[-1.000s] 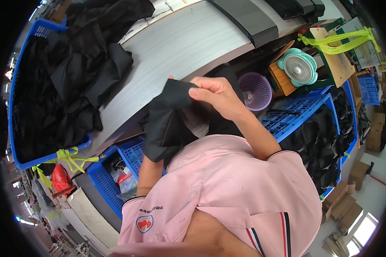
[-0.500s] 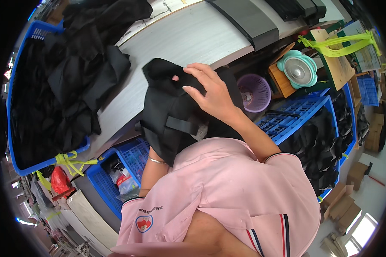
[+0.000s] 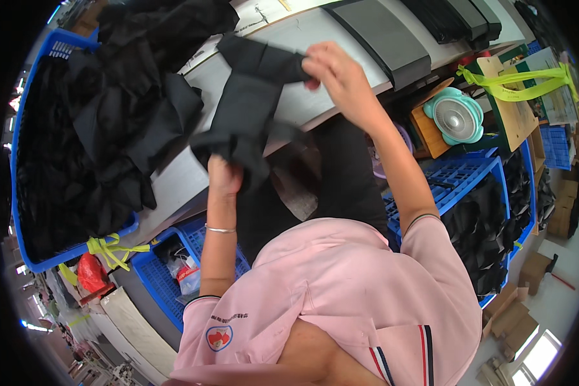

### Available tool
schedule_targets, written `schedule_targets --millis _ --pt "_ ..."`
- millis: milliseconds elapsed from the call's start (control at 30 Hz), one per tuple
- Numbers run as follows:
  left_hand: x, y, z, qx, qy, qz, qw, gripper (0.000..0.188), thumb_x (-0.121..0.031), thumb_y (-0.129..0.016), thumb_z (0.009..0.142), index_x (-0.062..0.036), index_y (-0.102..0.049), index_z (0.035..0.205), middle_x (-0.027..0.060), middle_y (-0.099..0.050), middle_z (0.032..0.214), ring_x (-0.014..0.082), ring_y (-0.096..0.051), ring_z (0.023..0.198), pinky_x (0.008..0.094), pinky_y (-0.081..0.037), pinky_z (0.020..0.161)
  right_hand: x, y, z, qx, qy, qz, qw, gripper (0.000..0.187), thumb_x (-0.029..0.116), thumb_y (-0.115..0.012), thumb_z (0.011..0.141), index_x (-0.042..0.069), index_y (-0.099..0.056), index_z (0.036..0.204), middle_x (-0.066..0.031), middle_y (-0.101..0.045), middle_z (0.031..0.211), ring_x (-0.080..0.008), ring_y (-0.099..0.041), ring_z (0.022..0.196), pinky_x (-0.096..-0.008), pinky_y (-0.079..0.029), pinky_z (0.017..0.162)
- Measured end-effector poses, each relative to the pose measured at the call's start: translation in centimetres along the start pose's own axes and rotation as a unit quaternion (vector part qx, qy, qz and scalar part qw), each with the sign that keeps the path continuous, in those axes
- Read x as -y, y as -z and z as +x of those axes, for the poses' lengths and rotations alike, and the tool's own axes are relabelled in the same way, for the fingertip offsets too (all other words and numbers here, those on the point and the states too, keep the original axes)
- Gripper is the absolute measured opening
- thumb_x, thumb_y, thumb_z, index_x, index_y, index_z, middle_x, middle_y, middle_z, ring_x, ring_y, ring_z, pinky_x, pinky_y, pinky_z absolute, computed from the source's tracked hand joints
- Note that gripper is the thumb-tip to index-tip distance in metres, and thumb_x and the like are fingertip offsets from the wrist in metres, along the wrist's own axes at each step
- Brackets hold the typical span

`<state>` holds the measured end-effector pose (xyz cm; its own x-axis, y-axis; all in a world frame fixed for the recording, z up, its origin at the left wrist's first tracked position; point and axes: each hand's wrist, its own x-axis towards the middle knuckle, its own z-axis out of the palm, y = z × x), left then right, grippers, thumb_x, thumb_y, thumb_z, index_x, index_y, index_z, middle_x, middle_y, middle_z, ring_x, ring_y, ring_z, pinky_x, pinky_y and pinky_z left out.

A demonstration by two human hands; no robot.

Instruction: The recorder is inspecting and folding black textile pieces at a warehouse workstation.

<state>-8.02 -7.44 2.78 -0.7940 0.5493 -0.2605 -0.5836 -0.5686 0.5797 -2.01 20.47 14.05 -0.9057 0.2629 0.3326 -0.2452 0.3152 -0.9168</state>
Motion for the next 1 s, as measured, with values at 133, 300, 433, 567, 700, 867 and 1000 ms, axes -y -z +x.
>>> schedule_targets --millis 133,300,433,567,700,867,1000 --pt "2.3 -3.5 0.2 0.005 -0.046 0.233 0.971 0.049 -0.016 -0.052 0.103 -0.0002 -0.040 0.148 0.0125 -0.053 0.143 0.0224 -0.050 0.131 0.0363 -0.034 0.115 -5.1 -0.7 4.1 -0.073 0.059 -0.018 0.995 0.025 0.013 -0.060 0.099 0.003 -0.059 0.122 -0.0094 -0.057 0.114 -0.0167 -0.067 0.085 -0.0264 -0.049 0.076" --pt "0.0 -3.7 -0.8 -0.108 -0.161 0.312 0.930 0.023 -0.014 -0.060 0.100 0.0025 -0.065 0.115 0.0094 -0.069 0.109 0.0136 -0.067 0.090 0.0261 -0.053 0.085 -4.8 -2.0 -1.6 -0.164 -0.104 -0.083 0.977 0.022 0.016 -0.057 0.101 -0.003 -0.067 0.108 -0.0075 -0.069 0.098 -0.0136 -0.067 0.081 -0.0265 -0.052 0.073" --pt "-2.7 -3.6 4.3 -0.187 -0.330 0.454 0.806 0.035 -0.016 -0.063 0.098 0.0026 -0.059 0.127 0.0084 -0.062 0.124 0.0132 -0.061 0.102 0.0268 -0.048 0.090 -5.6 -5.9 -4.8 -0.050 -0.254 0.225 0.939 0.026 0.020 -0.058 0.101 -0.002 -0.066 0.112 -0.0061 -0.069 0.103 -0.0129 -0.068 0.089 -0.0263 -0.053 0.077" --pt "-2.6 -4.5 6.9 -0.056 -0.110 0.208 0.970 0.037 -0.019 -0.061 0.100 0.0014 -0.056 0.131 0.0061 -0.061 0.127 0.0102 -0.058 0.110 0.0257 -0.046 0.095 -6.0 -8.2 -3.1 -0.022 -0.319 0.423 0.848 0.032 0.019 -0.066 0.095 0.001 -0.061 0.121 -0.0048 -0.068 0.112 -0.0124 -0.066 0.097 -0.0255 -0.053 0.080" --pt "-1.8 -4.9 6.4 0.040 0.011 0.112 0.993 0.037 -0.021 -0.063 0.099 -0.0016 -0.057 0.129 0.0030 -0.066 0.116 0.0075 -0.060 0.095 0.0236 -0.048 0.089 -5.8 -7.3 -1.5 -0.064 -0.334 0.397 0.852 0.030 0.012 -0.074 0.088 0.003 -0.063 0.114 -0.0012 -0.066 0.100 -0.0095 -0.063 0.082 -0.0266 -0.051 0.072" --pt "-0.6 -5.2 7.1 0.111 0.129 0.087 0.982 0.035 -0.023 -0.068 0.095 -0.0042 -0.057 0.124 -0.0022 -0.066 0.095 0.0028 -0.056 0.071 0.0171 -0.042 0.057 -8.7 -7.4 -1.7 -0.115 -0.100 -0.119 0.981 0.021 -0.002 -0.068 0.083 0.000 -0.058 0.101 -0.0009 -0.063 0.093 -0.0115 -0.060 0.079 -0.0288 -0.048 0.070" --pt "-0.4 -5.3 7.7 0.096 0.157 0.133 0.974 0.028 -0.011 -0.074 0.087 -0.0053 -0.062 0.112 -0.0063 -0.062 0.086 0.0004 -0.054 0.065 0.0146 -0.035 0.048 -8.5 -7.3 -1.2 -0.058 -0.092 -0.228 0.968 0.037 0.004 -0.071 0.078 0.002 -0.056 0.111 -0.0082 -0.061 0.095 -0.0219 -0.063 0.085 -0.0336 -0.049 0.075"
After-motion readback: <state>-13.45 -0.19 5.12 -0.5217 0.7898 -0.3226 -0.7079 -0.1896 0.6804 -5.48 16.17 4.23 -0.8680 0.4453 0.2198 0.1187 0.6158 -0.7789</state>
